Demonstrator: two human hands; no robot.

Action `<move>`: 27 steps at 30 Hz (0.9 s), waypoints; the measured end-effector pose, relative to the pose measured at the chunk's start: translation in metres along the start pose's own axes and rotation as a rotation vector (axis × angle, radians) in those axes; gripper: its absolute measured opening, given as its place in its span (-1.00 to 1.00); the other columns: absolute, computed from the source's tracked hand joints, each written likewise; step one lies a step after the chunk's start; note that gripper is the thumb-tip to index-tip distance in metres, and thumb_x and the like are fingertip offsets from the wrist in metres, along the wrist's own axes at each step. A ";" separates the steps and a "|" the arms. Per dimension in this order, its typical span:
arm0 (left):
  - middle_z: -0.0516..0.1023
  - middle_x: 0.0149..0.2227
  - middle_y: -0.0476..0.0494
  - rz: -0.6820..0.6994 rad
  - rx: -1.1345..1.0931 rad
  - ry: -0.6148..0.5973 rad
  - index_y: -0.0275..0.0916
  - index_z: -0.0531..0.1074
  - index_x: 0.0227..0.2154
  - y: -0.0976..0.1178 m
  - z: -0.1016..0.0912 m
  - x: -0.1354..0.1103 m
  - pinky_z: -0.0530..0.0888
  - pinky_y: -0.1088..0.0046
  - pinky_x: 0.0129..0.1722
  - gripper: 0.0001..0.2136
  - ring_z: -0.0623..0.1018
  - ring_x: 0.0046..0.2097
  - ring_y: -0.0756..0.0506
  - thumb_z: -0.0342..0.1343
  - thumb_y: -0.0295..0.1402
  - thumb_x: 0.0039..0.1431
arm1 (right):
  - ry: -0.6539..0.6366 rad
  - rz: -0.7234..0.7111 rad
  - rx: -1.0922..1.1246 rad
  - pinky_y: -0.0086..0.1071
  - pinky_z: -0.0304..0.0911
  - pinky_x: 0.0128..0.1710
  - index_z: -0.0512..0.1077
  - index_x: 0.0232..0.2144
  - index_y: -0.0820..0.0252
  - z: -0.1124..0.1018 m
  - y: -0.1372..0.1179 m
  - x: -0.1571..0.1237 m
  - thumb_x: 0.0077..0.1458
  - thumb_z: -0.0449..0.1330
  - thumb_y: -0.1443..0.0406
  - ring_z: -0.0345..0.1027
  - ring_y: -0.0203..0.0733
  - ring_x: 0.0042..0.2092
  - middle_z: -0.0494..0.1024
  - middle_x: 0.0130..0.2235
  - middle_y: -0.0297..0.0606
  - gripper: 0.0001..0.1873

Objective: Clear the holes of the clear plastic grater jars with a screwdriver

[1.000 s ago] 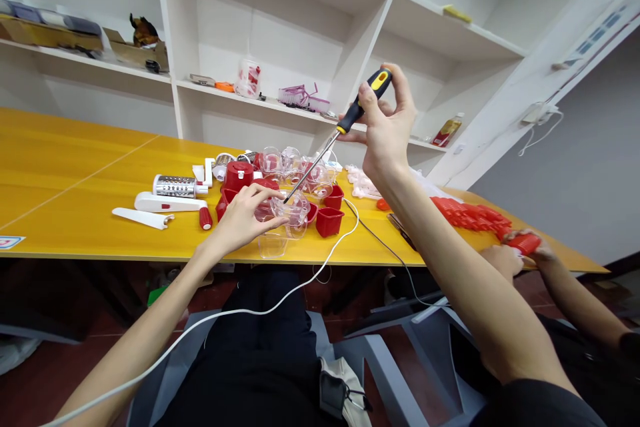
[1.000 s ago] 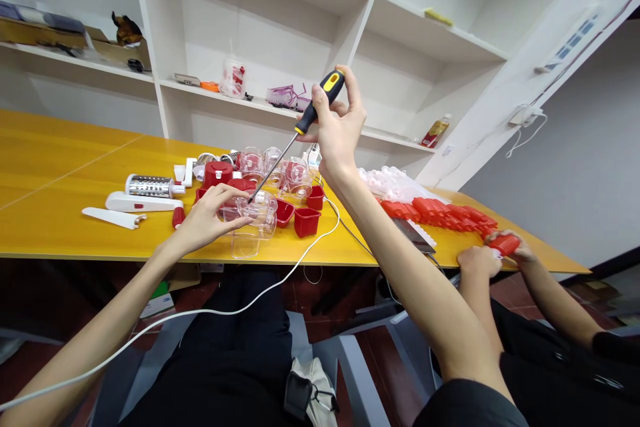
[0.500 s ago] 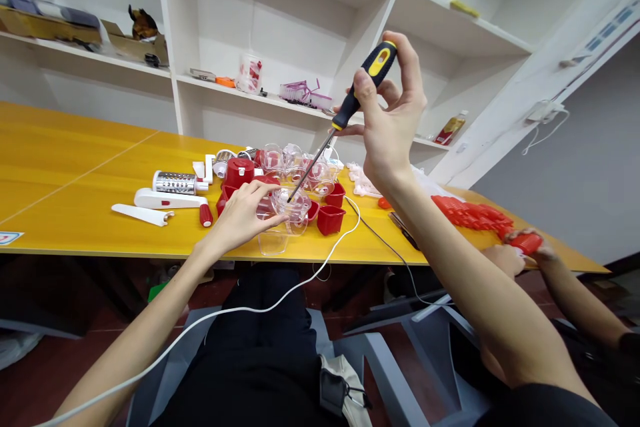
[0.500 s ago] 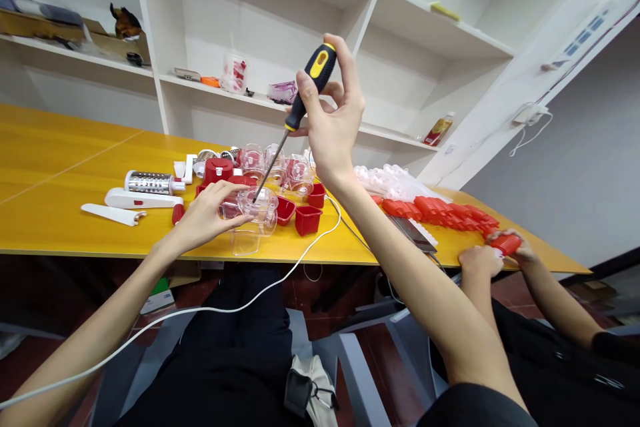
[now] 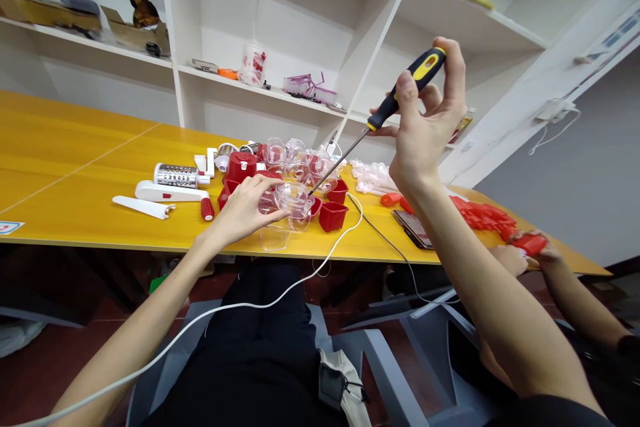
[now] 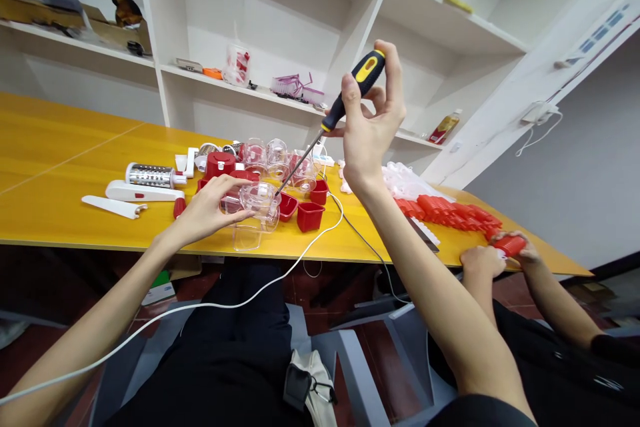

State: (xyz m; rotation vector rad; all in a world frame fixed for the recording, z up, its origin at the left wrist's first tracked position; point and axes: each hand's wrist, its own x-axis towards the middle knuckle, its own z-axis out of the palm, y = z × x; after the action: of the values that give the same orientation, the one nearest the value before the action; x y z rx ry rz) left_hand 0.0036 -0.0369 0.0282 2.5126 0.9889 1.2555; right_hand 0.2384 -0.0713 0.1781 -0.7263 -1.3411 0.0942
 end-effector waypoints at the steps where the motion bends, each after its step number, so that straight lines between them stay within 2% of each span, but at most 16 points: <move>1: 0.48 0.04 -0.18 0.001 -0.001 -0.001 -0.14 0.36 0.10 0.000 0.000 0.000 0.41 0.12 0.08 -0.53 0.47 0.04 -0.23 0.24 -0.07 0.19 | -0.006 0.004 0.002 -0.18 0.43 -0.34 0.29 0.08 -0.29 -0.001 0.002 0.000 0.09 0.28 0.02 0.47 -0.12 -0.29 0.47 -0.26 -0.37 -0.49; 4: 0.48 0.03 -0.18 0.006 -0.009 -0.007 -0.15 0.37 0.10 0.002 -0.001 0.001 0.41 0.12 0.09 -0.53 0.47 0.04 -0.22 0.24 -0.08 0.20 | -0.008 0.010 0.000 -0.16 0.45 -0.29 0.29 0.07 -0.37 -0.001 0.008 0.000 0.08 0.27 -0.01 0.47 -0.13 -0.26 0.50 -0.25 -0.41 -0.51; 12: 0.48 0.05 -0.18 -0.004 -0.008 -0.001 -0.13 0.36 0.10 0.000 -0.001 0.000 0.41 0.11 0.11 -0.53 0.46 0.07 -0.23 0.24 -0.07 0.19 | 0.026 0.109 -0.006 -0.27 0.46 -0.47 0.22 0.05 -0.19 0.004 0.025 -0.008 0.06 0.27 -0.01 0.49 -0.17 -0.35 0.51 -0.26 -0.36 -0.46; 18: 0.47 0.10 -0.22 -0.007 0.009 0.015 -0.17 0.32 0.15 -0.003 0.001 0.000 0.39 0.11 0.15 -0.45 0.46 0.11 -0.24 0.27 -0.08 0.17 | 0.136 0.224 -0.014 -0.24 0.48 -0.45 0.14 0.03 -0.06 -0.005 0.052 -0.004 -0.07 0.27 0.00 0.55 -0.06 -0.27 0.45 -0.31 -0.34 -0.35; 27: 0.47 0.06 -0.23 -0.018 0.018 0.023 -0.18 0.34 0.14 -0.005 0.003 0.001 0.42 0.07 0.13 -0.45 0.46 0.09 -0.26 0.27 -0.06 0.16 | 0.120 0.227 -0.015 -0.19 0.48 -0.44 0.11 0.06 -0.08 -0.005 0.059 0.000 -0.10 0.25 -0.03 0.56 0.02 -0.18 0.46 -0.26 -0.29 -0.30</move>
State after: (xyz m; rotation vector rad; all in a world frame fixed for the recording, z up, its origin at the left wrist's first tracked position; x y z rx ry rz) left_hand 0.0040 -0.0321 0.0256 2.5023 1.0301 1.2791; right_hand 0.2631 -0.0275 0.1467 -0.8814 -1.1430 0.2187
